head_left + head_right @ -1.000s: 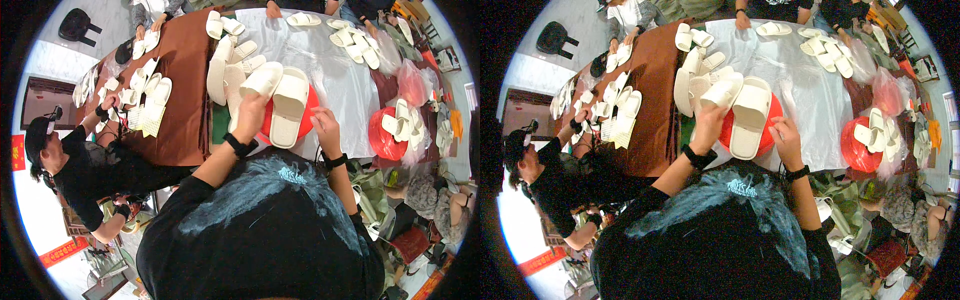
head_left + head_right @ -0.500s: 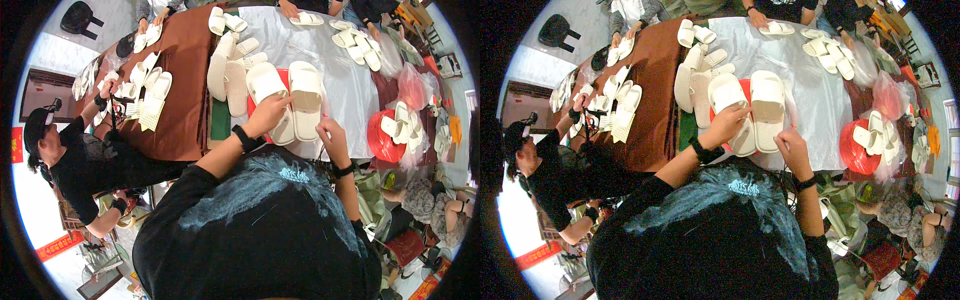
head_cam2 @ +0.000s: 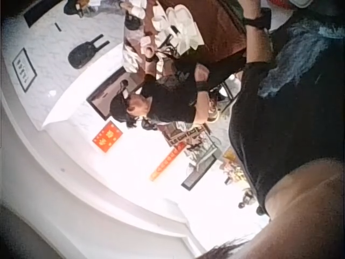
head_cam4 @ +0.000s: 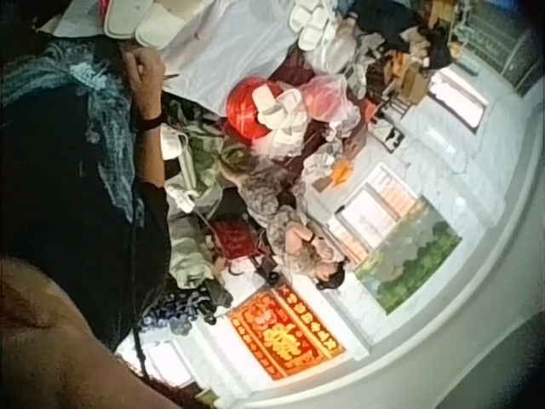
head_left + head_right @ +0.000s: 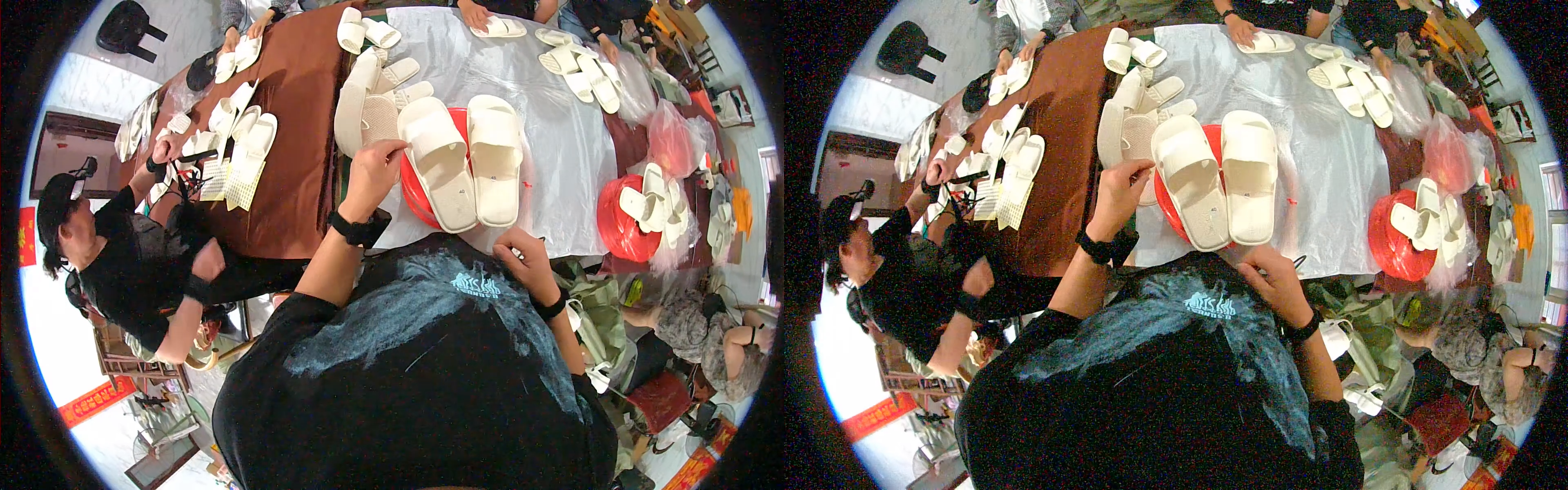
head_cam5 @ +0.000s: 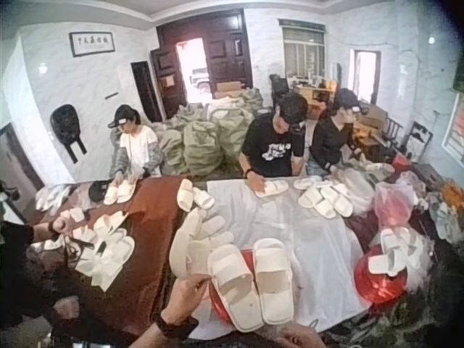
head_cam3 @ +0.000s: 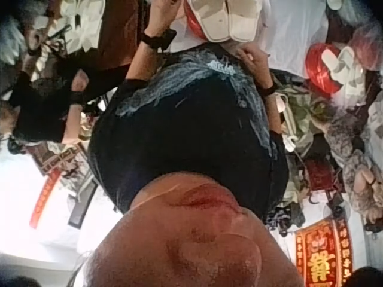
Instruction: Manually assembling and inspecting white foam sandals in a group workshop setting.
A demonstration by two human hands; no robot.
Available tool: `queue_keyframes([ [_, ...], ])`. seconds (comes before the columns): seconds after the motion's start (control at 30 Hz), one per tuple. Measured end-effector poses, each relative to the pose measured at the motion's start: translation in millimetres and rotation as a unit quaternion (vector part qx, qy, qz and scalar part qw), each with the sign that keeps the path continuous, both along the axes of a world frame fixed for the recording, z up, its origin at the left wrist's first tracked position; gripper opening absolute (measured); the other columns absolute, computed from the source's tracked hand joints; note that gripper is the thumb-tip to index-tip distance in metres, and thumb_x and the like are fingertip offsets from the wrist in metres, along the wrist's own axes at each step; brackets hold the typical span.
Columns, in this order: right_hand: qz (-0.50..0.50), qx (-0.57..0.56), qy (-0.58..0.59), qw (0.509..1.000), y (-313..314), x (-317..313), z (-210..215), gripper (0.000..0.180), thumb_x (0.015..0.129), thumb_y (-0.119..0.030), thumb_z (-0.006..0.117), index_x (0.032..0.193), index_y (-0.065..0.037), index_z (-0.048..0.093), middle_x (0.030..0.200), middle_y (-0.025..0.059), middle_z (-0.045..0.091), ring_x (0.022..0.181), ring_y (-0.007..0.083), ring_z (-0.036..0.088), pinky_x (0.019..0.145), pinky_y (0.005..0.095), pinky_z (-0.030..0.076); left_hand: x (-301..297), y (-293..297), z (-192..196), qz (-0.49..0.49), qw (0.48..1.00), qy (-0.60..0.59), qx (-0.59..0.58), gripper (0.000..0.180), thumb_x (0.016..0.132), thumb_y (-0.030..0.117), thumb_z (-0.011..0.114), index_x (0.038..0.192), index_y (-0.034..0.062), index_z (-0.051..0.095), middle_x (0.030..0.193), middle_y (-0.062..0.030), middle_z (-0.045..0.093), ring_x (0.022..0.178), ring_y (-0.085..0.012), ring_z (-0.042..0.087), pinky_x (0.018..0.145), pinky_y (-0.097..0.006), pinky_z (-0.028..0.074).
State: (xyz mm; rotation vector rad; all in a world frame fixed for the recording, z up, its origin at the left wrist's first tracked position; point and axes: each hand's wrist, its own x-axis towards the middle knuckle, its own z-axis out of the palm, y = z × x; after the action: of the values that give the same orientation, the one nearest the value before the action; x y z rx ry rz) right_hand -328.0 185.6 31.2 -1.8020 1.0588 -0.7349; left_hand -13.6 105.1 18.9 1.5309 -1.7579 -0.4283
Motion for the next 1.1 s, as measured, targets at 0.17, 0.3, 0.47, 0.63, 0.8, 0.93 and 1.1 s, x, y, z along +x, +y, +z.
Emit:
queue_keyframes([
  [0.17, 0.005, 0.082, -0.028, 0.996, -3, 6, 4, 0.011, 0.088, -0.007, 0.059, 0.081, 0.003, 0.059, 0.075, 0.0058, 0.060, 0.071, 0.0151, 0.057, 0.067, 0.0277, 0.044, -2, 5, -4, 0.005, 0.999, 0.028, 0.027, 0.015, 0.081, 0.005, 0.060, 0.092, -0.0010, 0.069, 0.088, -0.0193, 0.068, 0.080, -0.0337, 0.066, 0.071, -0.038, 0.052],
  [0.3, -0.018, 0.121, -0.064, 0.990, -9, 7, -7, 0.016, 0.088, -0.011, 0.062, 0.080, 0.002, 0.060, 0.076, 0.0073, 0.062, 0.072, 0.0157, 0.058, 0.067, 0.0288, 0.045, -1, 7, -13, 0.002, 0.999, 0.030, 0.020, 0.016, 0.082, 0.006, 0.060, 0.092, 0.0000, 0.069, 0.088, -0.0187, 0.068, 0.079, -0.0339, 0.066, 0.071, -0.038, 0.052],
  [0.47, -0.007, 0.079, -0.048, 0.996, -35, 6, -26, 0.020, 0.089, -0.015, 0.060, 0.079, 0.002, 0.060, 0.072, 0.0061, 0.060, 0.069, 0.0135, 0.055, 0.064, 0.0281, 0.043, 3, 7, -9, 0.010, 0.999, 0.022, 0.026, 0.016, 0.082, 0.007, 0.060, 0.092, 0.0012, 0.070, 0.087, -0.0184, 0.068, 0.079, -0.0350, 0.066, 0.071, -0.039, 0.052],
  [0.63, -0.003, 0.059, 0.004, 0.998, -73, 17, -22, 0.019, 0.087, -0.014, 0.060, 0.078, 0.003, 0.057, 0.071, 0.0087, 0.056, 0.069, 0.0162, 0.053, 0.063, 0.0297, 0.041, 9, 6, -12, 0.020, 0.999, 0.023, 0.026, 0.016, 0.083, 0.009, 0.059, 0.093, 0.0015, 0.069, 0.087, -0.0186, 0.067, 0.079, -0.0357, 0.065, 0.070, -0.039, 0.052],
  [0.8, 0.087, -0.004, 0.042, 0.995, -87, 12, -19, 0.019, 0.084, -0.013, 0.063, 0.075, 0.002, 0.057, 0.070, 0.0117, 0.056, 0.069, 0.0238, 0.054, 0.065, 0.0335, 0.043, 14, 8, -12, 0.019, 0.999, 0.005, 0.030, 0.015, 0.083, 0.006, 0.061, 0.095, -0.0007, 0.069, 0.088, -0.0187, 0.068, 0.078, -0.0297, 0.068, 0.069, -0.034, 0.053],
  [0.93, 0.201, -0.091, 0.066, 0.973, -80, -8, -21, 0.018, 0.083, -0.013, 0.065, 0.074, 0.001, 0.058, 0.073, 0.0110, 0.058, 0.073, 0.0278, 0.055, 0.069, 0.0365, 0.045, 24, 11, -21, 0.029, 0.999, -0.012, 0.033, 0.015, 0.083, 0.006, 0.061, 0.094, -0.0006, 0.069, 0.088, -0.0186, 0.068, 0.079, -0.0306, 0.068, 0.070, -0.034, 0.053],
  [1.1, 0.162, -0.017, 0.076, 0.984, -75, -21, -26, 0.017, 0.083, -0.010, 0.066, 0.075, 0.001, 0.057, 0.070, 0.0112, 0.056, 0.069, 0.0254, 0.054, 0.065, 0.0349, 0.044, 26, 13, -25, 0.032, 0.999, 0.002, 0.030, 0.017, 0.083, 0.010, 0.059, 0.093, 0.0024, 0.069, 0.087, -0.0199, 0.066, 0.081, -0.0363, 0.065, 0.071, -0.040, 0.052],
])
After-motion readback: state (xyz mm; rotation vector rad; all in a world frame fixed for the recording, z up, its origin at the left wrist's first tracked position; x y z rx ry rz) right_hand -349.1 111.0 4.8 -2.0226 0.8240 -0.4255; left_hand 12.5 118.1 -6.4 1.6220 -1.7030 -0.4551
